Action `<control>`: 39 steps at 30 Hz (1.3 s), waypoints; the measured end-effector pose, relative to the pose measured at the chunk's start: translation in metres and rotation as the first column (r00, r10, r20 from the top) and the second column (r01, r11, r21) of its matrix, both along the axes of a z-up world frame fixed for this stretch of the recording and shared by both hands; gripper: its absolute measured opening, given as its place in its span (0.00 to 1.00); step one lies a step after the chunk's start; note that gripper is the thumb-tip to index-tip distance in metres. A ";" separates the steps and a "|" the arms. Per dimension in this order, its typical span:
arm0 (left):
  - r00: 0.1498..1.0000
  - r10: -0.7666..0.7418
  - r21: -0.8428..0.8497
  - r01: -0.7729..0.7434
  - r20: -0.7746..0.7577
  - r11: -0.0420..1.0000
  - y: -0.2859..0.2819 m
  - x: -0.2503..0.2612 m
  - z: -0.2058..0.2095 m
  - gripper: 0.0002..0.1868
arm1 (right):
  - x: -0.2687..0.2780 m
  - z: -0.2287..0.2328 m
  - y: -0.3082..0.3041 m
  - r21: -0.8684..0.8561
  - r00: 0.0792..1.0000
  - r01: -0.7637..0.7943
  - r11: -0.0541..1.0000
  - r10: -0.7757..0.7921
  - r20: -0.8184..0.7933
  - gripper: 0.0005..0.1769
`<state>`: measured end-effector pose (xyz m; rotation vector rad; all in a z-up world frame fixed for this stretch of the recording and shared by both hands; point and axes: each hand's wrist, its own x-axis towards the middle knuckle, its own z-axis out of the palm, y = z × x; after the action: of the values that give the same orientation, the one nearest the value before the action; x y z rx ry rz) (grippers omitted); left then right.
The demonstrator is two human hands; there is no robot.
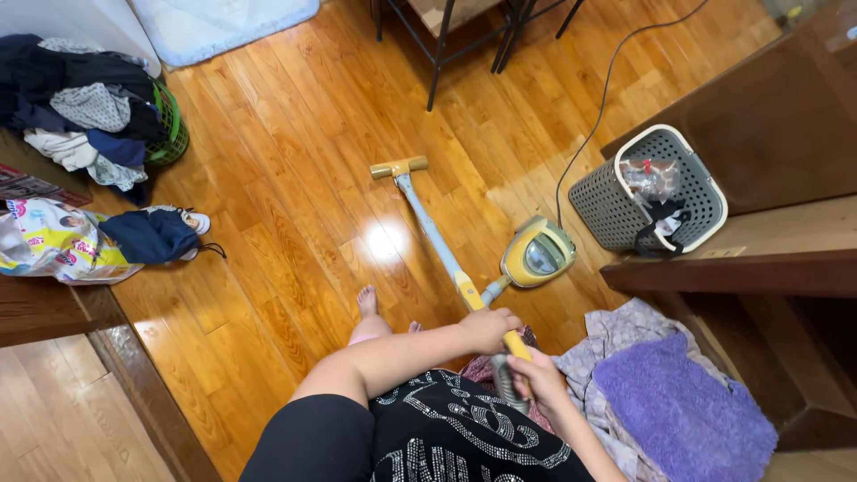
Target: Vacuuming the wooden and carpeted floors in a residential kitchen and dining area.
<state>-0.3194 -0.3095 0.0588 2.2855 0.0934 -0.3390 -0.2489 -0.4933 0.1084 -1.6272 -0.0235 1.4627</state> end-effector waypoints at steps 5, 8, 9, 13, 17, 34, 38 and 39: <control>0.977 0.175 -0.121 -0.161 0.118 0.980 0.035 0.025 -0.051 0.19 | 0.026 -0.021 0.039 0.124 0.996 0.088 0.988 -0.087 -0.014 0.09; 0.913 0.377 -0.115 -0.363 0.153 0.925 0.088 0.032 -0.086 0.15 | 0.028 -0.042 0.110 0.126 0.984 0.173 0.977 -0.167 -0.062 0.09; 0.913 0.380 -0.117 -0.365 0.151 0.924 0.108 0.031 -0.087 0.15 | 0.021 -0.049 0.137 0.124 0.984 0.172 0.977 -0.165 -0.062 0.09; 0.888 0.452 -0.003 -0.453 0.081 0.891 0.208 0.033 -0.088 0.16 | 0.001 -0.075 0.250 0.212 0.888 0.422 0.882 -0.355 -0.292 0.09; 0.960 0.279 0.102 -0.277 -0.001 0.955 0.304 0.049 -0.078 0.20 | -0.007 -0.081 0.340 0.144 0.775 0.604 0.784 -0.536 -0.334 0.08; 0.893 0.407 -0.201 -0.370 0.191 0.907 0.394 0.055 -0.054 0.22 | 0.028 0.019 0.450 0.141 0.960 0.279 0.950 -0.275 -0.050 0.22; 0.814 0.542 -0.312 -0.470 0.209 0.826 0.404 0.052 -0.038 0.44 | 0.050 0.002 0.471 0.142 0.944 0.327 0.934 -0.330 -0.005 0.19; 0.807 0.553 -0.310 -0.482 0.207 0.820 0.419 0.050 -0.022 0.44 | 0.072 -0.027 0.485 0.142 0.949 0.315 0.939 -0.317 -0.008 0.19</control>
<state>-0.2695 0.1093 0.0373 1.9386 0.4962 0.2645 -0.1773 -0.0087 0.0816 -1.4500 0.1188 1.1753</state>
